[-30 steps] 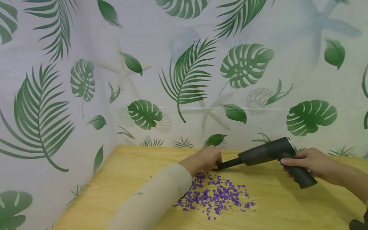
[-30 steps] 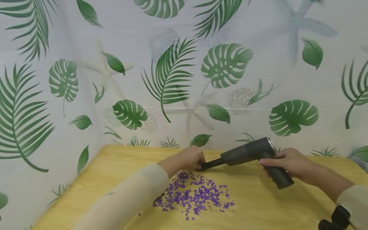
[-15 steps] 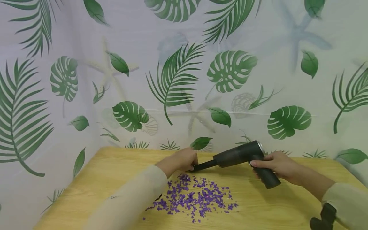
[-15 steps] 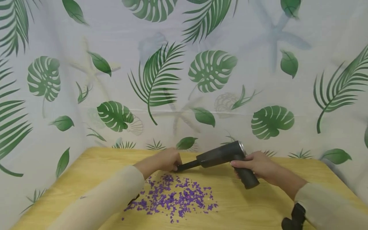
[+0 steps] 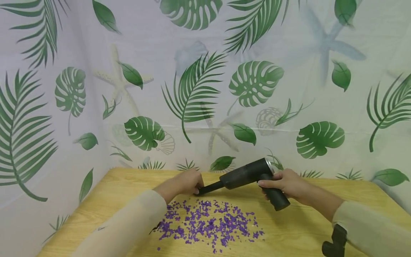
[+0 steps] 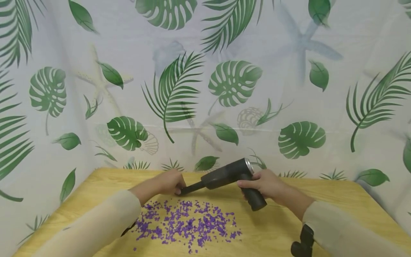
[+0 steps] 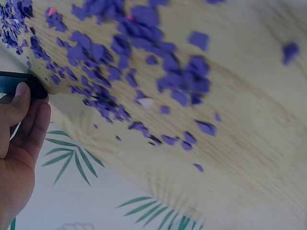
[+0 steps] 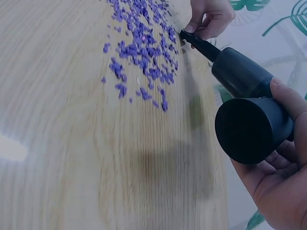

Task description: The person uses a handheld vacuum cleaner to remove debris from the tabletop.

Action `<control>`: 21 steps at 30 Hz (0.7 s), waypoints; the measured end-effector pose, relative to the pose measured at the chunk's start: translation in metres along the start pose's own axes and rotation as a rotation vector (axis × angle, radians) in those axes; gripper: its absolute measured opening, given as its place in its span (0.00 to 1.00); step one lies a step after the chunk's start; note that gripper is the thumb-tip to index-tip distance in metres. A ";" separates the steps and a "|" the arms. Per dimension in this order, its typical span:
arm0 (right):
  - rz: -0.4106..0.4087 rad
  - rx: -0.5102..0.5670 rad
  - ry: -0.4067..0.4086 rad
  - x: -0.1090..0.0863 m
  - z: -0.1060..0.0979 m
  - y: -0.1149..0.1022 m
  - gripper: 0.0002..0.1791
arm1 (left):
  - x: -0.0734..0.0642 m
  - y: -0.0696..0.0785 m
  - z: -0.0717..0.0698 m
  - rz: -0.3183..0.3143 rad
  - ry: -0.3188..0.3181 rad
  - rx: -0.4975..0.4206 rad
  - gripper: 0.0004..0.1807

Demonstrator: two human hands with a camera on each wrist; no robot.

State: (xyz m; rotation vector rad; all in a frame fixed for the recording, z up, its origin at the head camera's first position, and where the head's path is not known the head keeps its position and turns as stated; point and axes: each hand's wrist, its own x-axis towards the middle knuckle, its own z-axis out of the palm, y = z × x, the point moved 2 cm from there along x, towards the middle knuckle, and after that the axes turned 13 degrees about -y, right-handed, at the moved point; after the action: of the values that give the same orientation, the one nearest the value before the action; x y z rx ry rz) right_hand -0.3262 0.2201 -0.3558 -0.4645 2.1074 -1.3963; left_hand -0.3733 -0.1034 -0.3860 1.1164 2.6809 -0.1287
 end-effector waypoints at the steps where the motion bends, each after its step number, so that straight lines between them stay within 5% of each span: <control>1: 0.001 -0.002 0.006 0.002 0.002 -0.001 0.27 | -0.002 -0.002 0.000 0.004 0.003 -0.015 0.04; 21: 0.009 -0.054 0.054 0.045 0.038 -0.027 0.26 | -0.051 -0.040 0.014 0.005 0.084 -0.017 0.04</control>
State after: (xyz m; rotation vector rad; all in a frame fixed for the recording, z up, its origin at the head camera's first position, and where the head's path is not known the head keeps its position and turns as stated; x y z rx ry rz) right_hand -0.3381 0.1566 -0.3545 -0.4428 2.1921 -1.3642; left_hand -0.3640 -0.1691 -0.3871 1.1475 2.7473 -0.0599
